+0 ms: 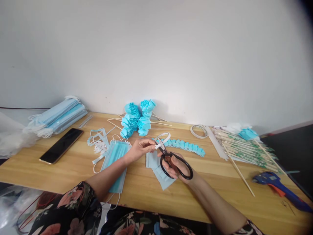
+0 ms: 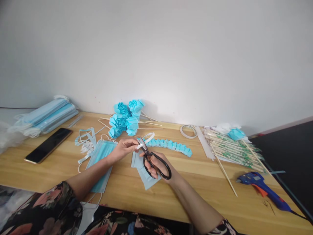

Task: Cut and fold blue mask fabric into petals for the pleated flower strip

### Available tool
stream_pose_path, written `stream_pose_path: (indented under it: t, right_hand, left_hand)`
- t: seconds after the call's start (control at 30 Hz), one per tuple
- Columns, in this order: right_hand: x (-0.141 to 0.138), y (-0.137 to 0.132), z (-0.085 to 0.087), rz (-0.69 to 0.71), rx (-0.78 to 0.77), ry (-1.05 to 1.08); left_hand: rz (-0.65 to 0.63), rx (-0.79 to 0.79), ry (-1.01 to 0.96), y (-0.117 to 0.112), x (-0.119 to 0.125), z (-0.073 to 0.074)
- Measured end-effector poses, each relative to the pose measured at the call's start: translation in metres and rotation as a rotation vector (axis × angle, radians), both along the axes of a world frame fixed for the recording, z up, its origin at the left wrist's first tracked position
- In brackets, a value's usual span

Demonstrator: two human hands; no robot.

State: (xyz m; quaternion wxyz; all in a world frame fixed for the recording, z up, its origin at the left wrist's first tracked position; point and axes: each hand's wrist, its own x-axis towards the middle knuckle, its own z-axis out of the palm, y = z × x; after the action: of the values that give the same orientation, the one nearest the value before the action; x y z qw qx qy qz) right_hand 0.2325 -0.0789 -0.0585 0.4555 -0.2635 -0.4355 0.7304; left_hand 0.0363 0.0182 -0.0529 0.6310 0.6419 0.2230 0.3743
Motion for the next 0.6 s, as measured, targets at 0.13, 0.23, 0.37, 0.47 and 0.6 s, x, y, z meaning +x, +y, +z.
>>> stream_pose_path:
  t: [0.13, 0.23, 0.37, 0.47, 0.6]
  right_hand:
    - [-0.001, 0.0, -0.002, -0.009, 0.001, -0.015]
    - [-0.001, 0.0, -0.005, -0.016, -0.002, -0.026]
    - [0.0, 0.002, -0.007, -0.022, 0.004, -0.059]
    - [0.0, 0.001, -0.004, -0.021, 0.029, -0.11]
    - [0.0, 0.001, 0.004, -0.005, 0.022, -0.206]
  left_hand:
    - [0.062, 0.092, -0.041, 0.002, 0.001, -0.002]
    - [0.092, 0.122, -0.04, 0.002, 0.002, -0.001]
    - [0.115, 0.108, -0.03, 0.001, 0.001, 0.0]
    - [0.115, 0.101, -0.027, 0.0, 0.001, 0.0]
    - [0.107, 0.025, -0.029, 0.0, 0.002, -0.002]
